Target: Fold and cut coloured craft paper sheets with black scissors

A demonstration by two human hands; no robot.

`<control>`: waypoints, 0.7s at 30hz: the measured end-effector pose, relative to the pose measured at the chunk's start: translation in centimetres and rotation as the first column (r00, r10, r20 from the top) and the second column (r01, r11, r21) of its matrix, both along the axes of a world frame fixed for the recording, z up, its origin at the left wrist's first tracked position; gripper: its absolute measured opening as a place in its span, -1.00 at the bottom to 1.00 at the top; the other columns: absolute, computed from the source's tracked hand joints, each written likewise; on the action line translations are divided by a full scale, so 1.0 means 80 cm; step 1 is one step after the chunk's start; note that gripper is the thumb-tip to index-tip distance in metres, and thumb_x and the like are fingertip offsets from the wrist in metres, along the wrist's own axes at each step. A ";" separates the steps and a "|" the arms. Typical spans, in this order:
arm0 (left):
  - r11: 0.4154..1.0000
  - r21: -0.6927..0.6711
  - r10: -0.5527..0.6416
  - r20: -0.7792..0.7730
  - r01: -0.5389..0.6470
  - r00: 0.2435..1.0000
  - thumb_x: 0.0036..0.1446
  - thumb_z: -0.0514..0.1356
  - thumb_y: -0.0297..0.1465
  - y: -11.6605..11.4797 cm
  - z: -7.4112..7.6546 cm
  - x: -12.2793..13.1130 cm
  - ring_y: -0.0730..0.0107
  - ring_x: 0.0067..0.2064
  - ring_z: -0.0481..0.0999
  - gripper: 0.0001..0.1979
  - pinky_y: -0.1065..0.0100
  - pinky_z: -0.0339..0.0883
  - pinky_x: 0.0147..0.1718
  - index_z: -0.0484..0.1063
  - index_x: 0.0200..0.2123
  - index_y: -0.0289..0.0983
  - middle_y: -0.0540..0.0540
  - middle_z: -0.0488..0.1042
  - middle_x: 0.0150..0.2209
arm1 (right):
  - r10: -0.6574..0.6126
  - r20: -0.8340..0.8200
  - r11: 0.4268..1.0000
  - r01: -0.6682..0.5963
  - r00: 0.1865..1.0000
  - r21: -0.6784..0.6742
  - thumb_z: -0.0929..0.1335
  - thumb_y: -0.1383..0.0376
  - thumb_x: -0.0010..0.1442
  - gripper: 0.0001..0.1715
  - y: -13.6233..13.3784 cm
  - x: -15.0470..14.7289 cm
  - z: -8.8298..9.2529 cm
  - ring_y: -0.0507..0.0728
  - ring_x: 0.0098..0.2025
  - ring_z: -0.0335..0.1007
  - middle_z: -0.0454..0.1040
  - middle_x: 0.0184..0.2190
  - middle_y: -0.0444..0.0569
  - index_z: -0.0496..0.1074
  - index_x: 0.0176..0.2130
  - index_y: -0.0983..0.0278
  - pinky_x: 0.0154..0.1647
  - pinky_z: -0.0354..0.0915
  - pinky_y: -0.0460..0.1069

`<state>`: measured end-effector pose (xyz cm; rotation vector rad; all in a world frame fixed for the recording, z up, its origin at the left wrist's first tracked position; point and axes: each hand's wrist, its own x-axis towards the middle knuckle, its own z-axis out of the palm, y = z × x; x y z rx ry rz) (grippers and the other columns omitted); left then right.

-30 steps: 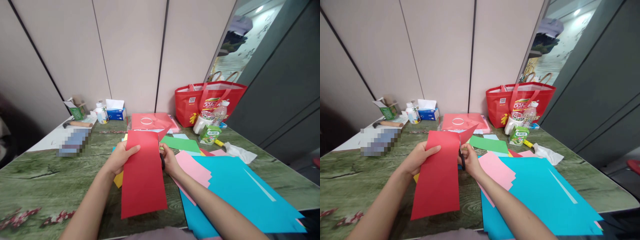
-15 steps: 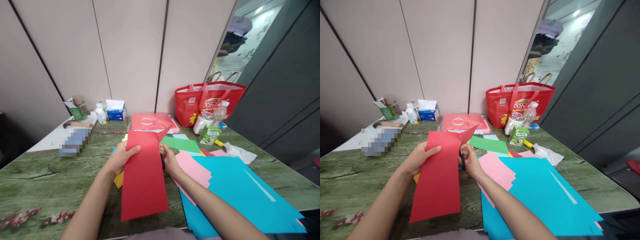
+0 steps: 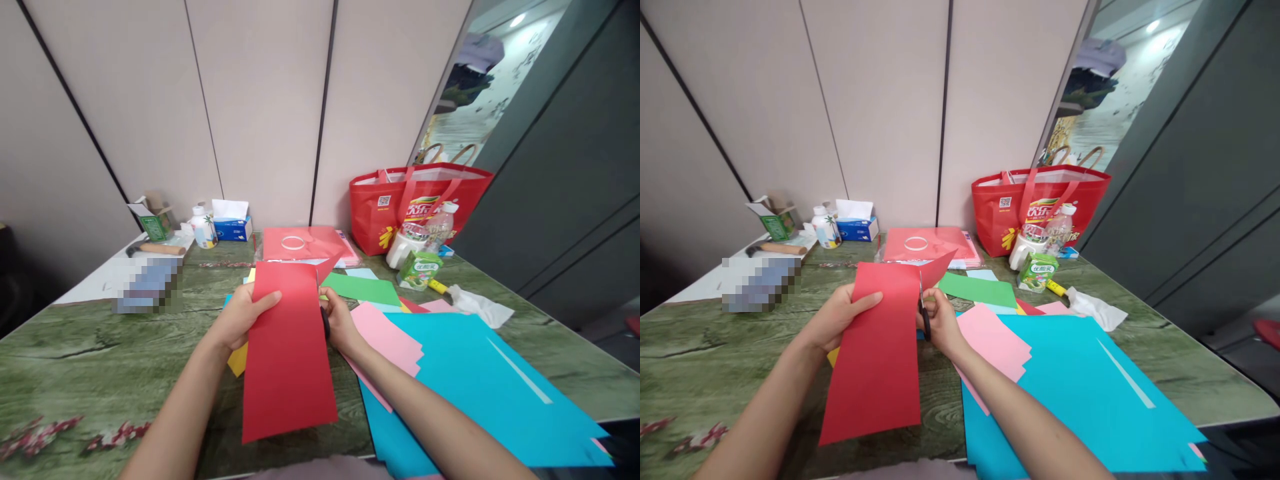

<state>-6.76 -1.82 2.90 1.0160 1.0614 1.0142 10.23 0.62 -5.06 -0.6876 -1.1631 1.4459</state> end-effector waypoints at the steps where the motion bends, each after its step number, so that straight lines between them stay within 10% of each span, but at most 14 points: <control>1: 1.000 0.002 -0.001 -0.001 0.001 1.000 -0.19 0.35 -0.30 0.000 0.000 0.000 0.34 -0.52 0.51 -0.68 0.38 0.39 -0.53 0.40 -0.36 -0.34 -0.11 0.57 -0.48 | -0.002 0.007 1.000 0.002 1.000 0.002 0.50 0.27 -0.22 -0.50 0.000 0.000 0.000 -0.02 -0.70 0.21 0.36 -0.67 -0.31 0.15 -0.38 0.18 -0.65 0.11 -0.14; 21: 1.000 0.014 -0.006 0.002 0.006 1.000 -0.18 0.35 -0.31 0.002 -0.002 -0.002 0.34 -0.51 0.52 -0.70 0.38 0.40 -0.53 0.42 -0.36 -0.34 -0.10 0.57 -0.46 | -0.014 0.042 1.000 0.014 0.999 0.014 0.50 0.22 -0.21 -0.51 0.001 0.002 -0.002 -0.04 -0.75 0.11 0.26 -0.73 -0.35 0.15 -0.39 0.18 -0.70 0.04 -0.15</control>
